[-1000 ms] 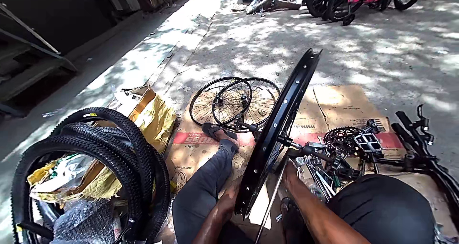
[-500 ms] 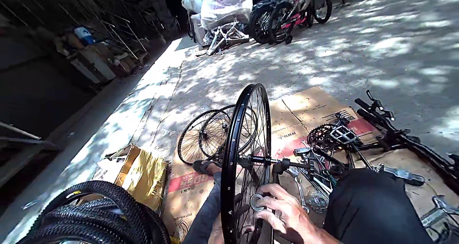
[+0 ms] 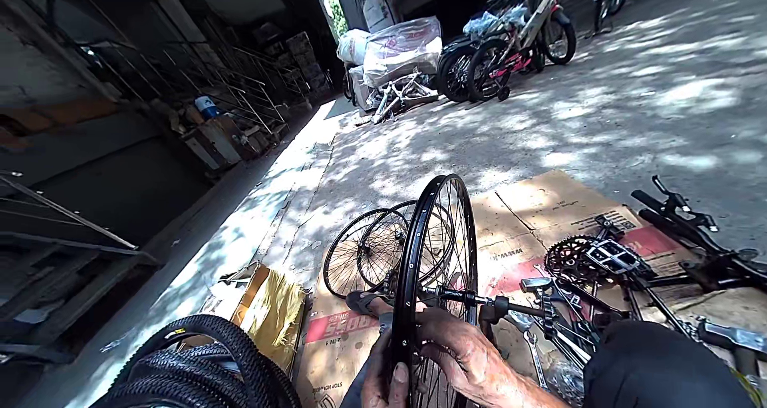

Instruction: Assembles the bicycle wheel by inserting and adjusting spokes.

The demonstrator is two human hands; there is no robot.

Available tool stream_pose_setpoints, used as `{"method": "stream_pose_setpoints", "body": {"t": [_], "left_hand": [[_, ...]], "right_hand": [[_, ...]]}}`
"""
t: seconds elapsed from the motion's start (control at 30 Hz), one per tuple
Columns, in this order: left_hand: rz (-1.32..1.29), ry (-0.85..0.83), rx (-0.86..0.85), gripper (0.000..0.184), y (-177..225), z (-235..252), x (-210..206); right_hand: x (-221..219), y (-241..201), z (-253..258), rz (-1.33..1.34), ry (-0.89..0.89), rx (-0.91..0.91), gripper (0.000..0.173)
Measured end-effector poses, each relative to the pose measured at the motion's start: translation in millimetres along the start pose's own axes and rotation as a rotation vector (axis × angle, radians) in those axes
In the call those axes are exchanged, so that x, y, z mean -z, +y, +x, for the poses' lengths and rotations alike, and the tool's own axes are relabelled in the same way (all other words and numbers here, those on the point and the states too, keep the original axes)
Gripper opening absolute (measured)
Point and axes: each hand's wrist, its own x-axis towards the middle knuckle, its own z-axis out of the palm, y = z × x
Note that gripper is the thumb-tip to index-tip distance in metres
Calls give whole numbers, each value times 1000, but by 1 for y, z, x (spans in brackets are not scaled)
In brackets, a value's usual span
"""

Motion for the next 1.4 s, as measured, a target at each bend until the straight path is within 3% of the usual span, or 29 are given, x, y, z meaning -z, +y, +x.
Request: {"method": "stream_pose_setpoints", "body": {"t": [0.13, 0.23, 0.3, 0.4, 0.5, 0.6, 0.73, 0.87, 0.93, 1.0, 1.1, 1.17, 1.3, 1.4], "left_hand": [[-28, 31, -27, 56, 9, 8, -10], [-47, 17, -42, 50, 8, 8, -11], [-67, -6, -18, 45, 7, 7, -7], [-115, -109, 57, 48, 9, 12, -4], [-137, -140, 43, 62, 15, 20, -10], [-127, -20, 32, 60, 17, 24, -13], [-144, 22, 69, 38, 27, 20, -12], [-227, -335, 163, 42, 19, 36, 7], [-229, -417, 169, 42, 16, 44, 9], [-222, -341, 144, 41, 16, 47, 1], [-281, -188, 113, 59, 20, 48, -8], [-281, -53, 71, 60, 23, 45, -6], [-17, 30, -73, 50, 20, 20, 7], [31, 19, -70, 40, 12, 4, 7]], "right_hand": [[24, 0, 25, 230, -237, -112, 36], [41, 5, 45, 348, -421, -130, 36], [41, 5, 50, 405, -422, -118, 34], [15, -2, 37, 304, -17, -112, 20], [-27, -5, 31, 43, 477, -64, 29], [-44, -8, 43, 47, 672, -106, 30], [-38, -13, 37, 264, 642, -115, 14], [-46, -23, 16, 259, 601, -142, 9], [-45, -21, 15, 186, 587, -158, 9], [-34, -17, 23, 97, 553, -167, 8], [-16, -8, 31, -169, 479, -166, 9], [-5, -2, 27, -291, 425, -146, 14], [15, -6, 13, -138, 453, -64, 15], [18, -16, 4, -72, 285, -43, 22]]}}
